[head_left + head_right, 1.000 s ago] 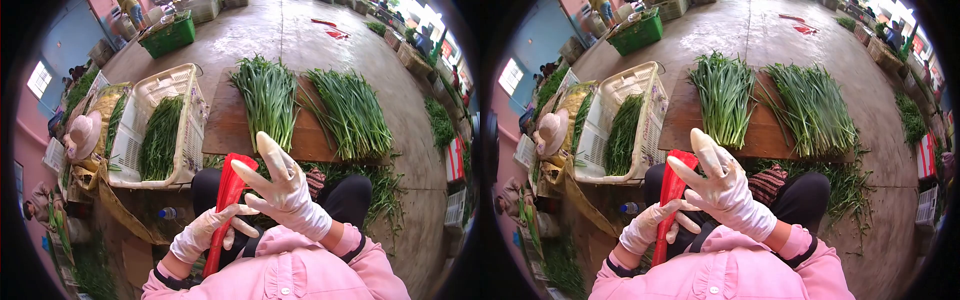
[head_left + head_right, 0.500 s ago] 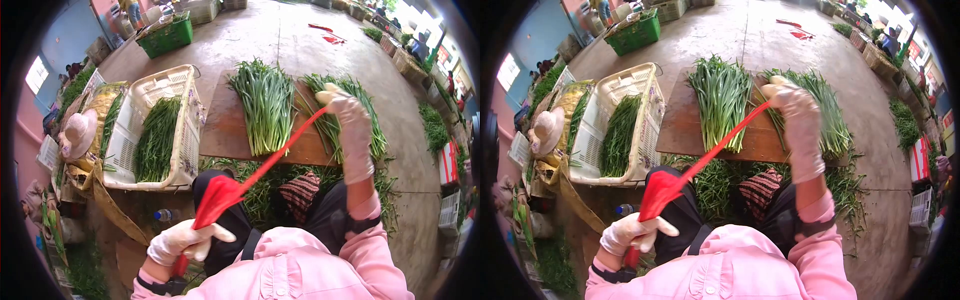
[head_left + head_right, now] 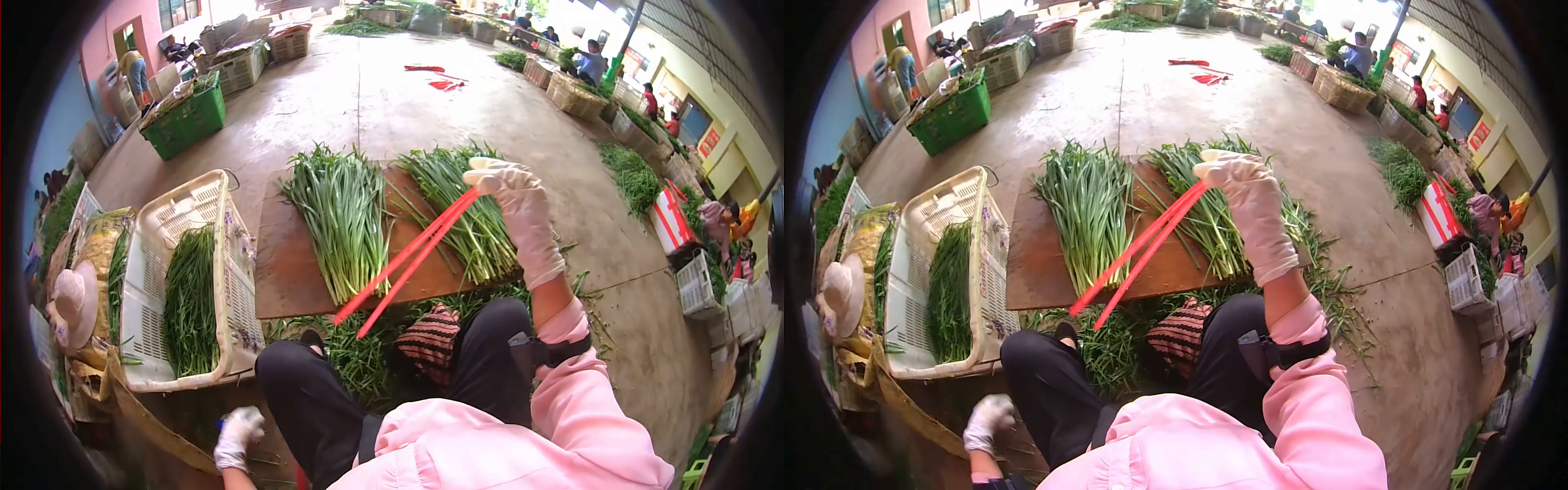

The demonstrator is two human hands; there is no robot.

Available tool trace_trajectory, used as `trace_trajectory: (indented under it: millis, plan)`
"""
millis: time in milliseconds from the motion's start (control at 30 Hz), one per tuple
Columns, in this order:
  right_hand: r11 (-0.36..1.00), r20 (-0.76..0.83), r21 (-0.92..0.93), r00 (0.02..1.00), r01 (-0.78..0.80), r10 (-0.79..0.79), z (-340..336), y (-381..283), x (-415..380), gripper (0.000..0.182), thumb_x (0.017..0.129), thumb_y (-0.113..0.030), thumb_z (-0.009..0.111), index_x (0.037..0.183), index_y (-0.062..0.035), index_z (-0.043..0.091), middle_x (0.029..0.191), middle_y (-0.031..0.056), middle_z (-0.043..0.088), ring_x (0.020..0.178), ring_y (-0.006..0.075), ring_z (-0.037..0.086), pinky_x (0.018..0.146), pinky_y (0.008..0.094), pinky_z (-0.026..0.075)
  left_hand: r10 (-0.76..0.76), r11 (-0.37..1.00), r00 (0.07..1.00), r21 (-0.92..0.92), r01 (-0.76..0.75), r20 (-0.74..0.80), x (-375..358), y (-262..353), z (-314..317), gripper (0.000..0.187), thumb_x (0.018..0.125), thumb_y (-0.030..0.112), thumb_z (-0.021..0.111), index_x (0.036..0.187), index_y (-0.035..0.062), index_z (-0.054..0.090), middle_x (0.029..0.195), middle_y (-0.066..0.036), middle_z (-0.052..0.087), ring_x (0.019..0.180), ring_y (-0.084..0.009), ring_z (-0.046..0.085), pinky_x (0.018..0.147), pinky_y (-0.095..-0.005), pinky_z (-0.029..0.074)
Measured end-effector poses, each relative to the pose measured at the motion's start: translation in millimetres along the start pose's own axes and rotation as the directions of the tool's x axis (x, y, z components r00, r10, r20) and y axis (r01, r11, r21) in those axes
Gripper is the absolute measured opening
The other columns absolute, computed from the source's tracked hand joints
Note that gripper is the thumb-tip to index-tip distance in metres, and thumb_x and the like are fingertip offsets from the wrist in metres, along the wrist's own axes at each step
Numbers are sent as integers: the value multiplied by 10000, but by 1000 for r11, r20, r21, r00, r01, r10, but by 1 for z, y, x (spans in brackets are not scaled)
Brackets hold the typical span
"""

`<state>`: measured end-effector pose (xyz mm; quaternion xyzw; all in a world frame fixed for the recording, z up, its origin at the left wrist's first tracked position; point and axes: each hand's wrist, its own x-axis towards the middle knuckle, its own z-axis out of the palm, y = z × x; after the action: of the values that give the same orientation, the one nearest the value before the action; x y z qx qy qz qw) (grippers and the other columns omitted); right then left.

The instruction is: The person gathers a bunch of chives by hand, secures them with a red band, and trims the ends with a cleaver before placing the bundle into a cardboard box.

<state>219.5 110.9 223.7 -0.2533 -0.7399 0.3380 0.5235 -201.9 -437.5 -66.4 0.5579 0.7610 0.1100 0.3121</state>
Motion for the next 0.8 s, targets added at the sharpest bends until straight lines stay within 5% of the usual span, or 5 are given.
trace_trajectory:
  millis: [100, 233, 500, 633, 800]
  plan:
    - [997, 85, 64, 995, 39, -45, 27, -19, -3, 84, 917, -22, 710, 990, 3, 742, 1059, 91, 750, 862, 120, 669, 855, 265, 543, -508, 663, 774, -746, 70, -378, 47, 180, -118, 308, 984, 321, 623, 949, 30, 717, 882, -14, 729, 697, -100, 649, 640, -258, 538]
    - [882, 331, 373, 929, -289, 164, 84, -51, -18, 87, 898, 41, 695, 975, 12, 721, 1065, 120, 739, 793, 124, 676, 784, 236, 558, 247, 883, 816, -225, -411, -523, 120, 325, -180, 385, 967, 277, 701, 1220, -12, 684, 1044, -63, 735, 887, -120, 677, 793, -276, 553]
    - [979, 533, 7, 828, 204, -176, 124, -59, -25, 362, 779, -83, 783, 1140, -78, 753, 1125, 168, 733, 1101, 282, 669, 966, 358, 530, 158, 517, 987, -849, -104, -24, 160, 378, -165, 303, 1019, 302, 628, 1040, 28, 754, 841, -30, 753, 580, -70, 576, 524, -211, 442]
    - [920, 566, 219, 810, -325, 152, 121, -54, -85, 298, 858, -144, 797, 1144, -72, 756, 1122, 93, 756, 1126, 179, 666, 980, 313, 511, 69, 459, 988, -875, -154, -137, 158, 354, -173, 350, 1029, 326, 599, 1037, 10, 747, 832, -59, 760, 564, -74, 582, 505, -212, 429]
    - [636, 794, -71, 342, -768, 502, 125, -87, -117, 286, 942, -232, 719, 1141, -33, 770, 1040, 37, 763, 957, 103, 665, 894, 236, 501, 116, 347, 981, -919, -187, -156, 141, 348, -186, 380, 1030, 353, 595, 1101, 5, 729, 936, -81, 770, 655, -75, 649, 559, -210, 483]
